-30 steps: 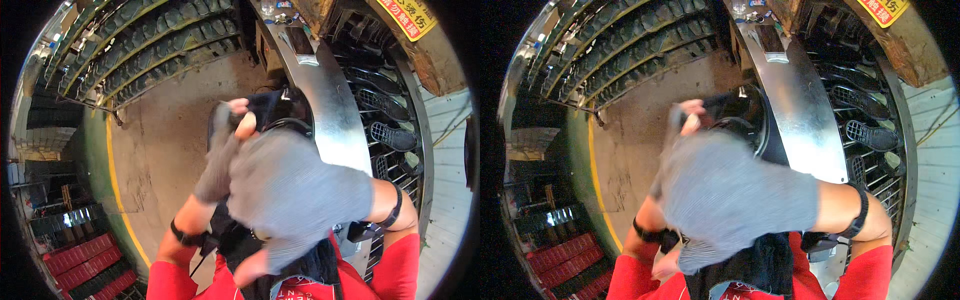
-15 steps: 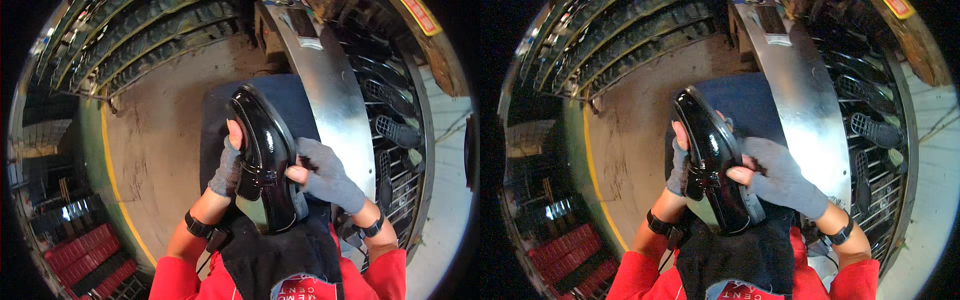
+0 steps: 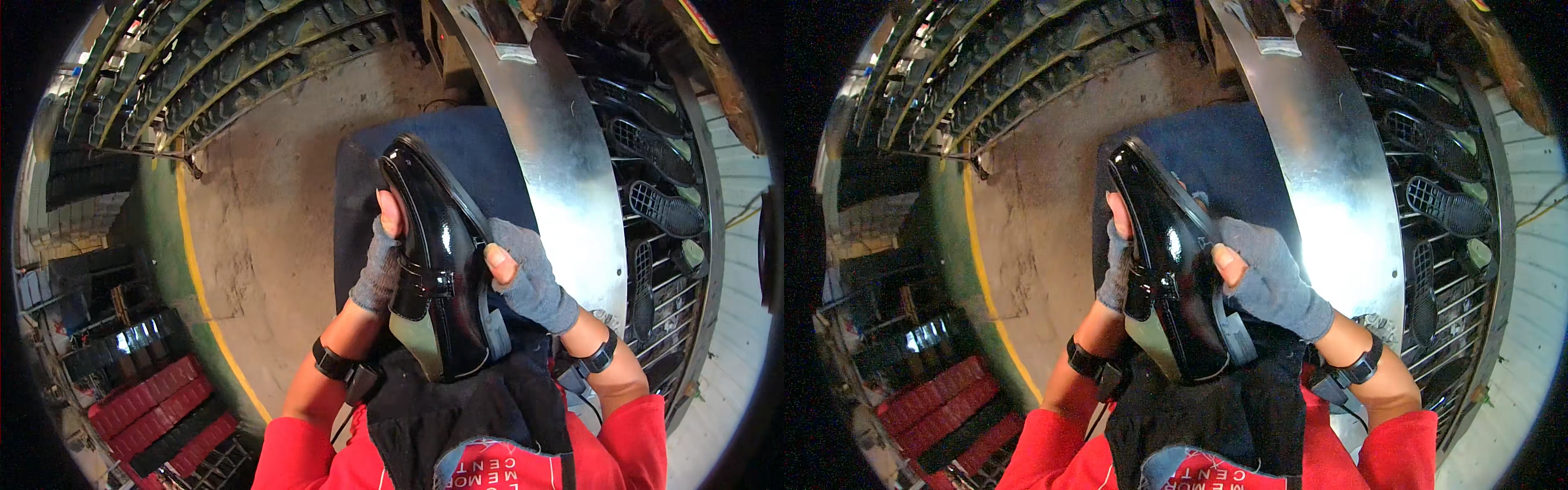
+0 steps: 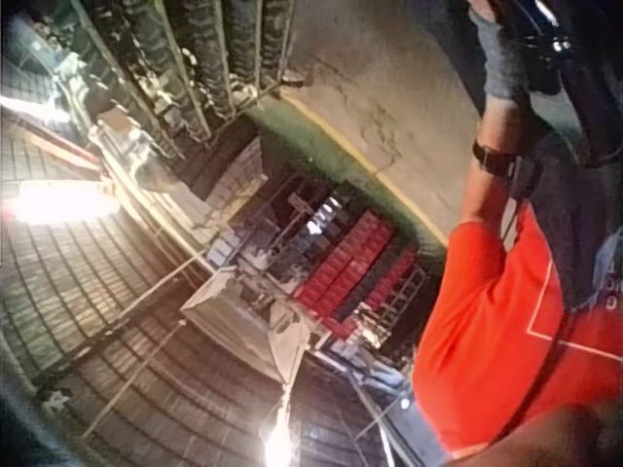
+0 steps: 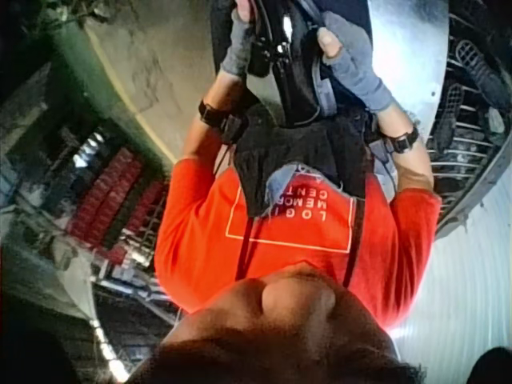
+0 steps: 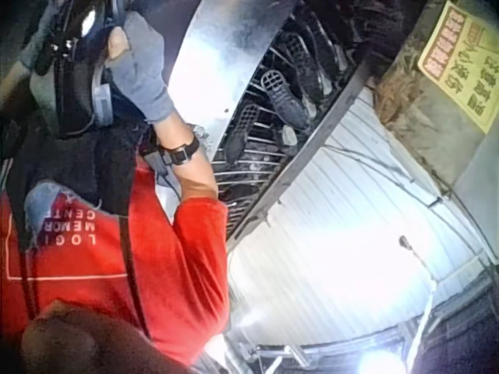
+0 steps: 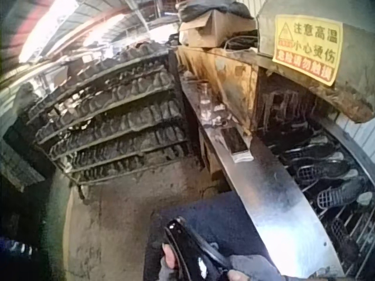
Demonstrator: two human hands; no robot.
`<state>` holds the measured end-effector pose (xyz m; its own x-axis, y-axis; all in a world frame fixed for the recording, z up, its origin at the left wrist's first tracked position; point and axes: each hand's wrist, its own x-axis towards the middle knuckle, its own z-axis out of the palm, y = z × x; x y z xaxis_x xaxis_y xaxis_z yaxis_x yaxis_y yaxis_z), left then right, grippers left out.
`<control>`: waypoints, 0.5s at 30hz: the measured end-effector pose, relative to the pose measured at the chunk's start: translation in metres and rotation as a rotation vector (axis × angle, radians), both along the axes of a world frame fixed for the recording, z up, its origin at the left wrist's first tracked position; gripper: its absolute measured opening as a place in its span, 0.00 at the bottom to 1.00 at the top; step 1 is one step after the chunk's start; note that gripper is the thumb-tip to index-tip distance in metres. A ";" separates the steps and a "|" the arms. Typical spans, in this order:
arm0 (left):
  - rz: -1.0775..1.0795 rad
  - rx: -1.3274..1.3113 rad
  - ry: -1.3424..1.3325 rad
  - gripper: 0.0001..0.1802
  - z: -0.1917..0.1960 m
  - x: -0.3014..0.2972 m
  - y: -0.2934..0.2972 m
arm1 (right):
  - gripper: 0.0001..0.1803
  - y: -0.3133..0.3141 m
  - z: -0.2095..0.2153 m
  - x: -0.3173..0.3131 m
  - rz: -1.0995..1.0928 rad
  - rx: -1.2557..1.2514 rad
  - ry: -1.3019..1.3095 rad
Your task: Polishing and inspecting black leather loafers at a shoe manufacturing station.
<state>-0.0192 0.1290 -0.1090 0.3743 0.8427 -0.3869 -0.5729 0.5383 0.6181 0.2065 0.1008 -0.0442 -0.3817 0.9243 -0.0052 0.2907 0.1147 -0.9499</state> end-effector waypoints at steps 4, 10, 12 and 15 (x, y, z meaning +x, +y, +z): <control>0.065 0.021 0.006 0.54 0.008 -0.007 -0.006 | 0.17 0.015 0.029 0.002 0.151 0.284 -0.073; 0.094 0.034 0.191 0.45 0.045 -0.006 -0.003 | 0.20 0.007 0.019 0.010 0.322 -0.119 -0.070; 0.065 0.000 0.039 0.44 0.049 -0.012 -0.010 | 0.20 -0.016 0.021 0.010 0.284 -0.381 0.085; 0.088 0.075 0.154 0.43 0.058 -0.010 -0.013 | 0.19 -0.037 0.008 0.008 0.096 -0.214 0.073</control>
<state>-0.0290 0.1165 -0.0510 0.2388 0.8984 -0.3685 -0.5111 0.4390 0.7390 0.2145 0.0638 -0.0367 -0.4745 0.8644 -0.1661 0.2179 -0.0675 -0.9736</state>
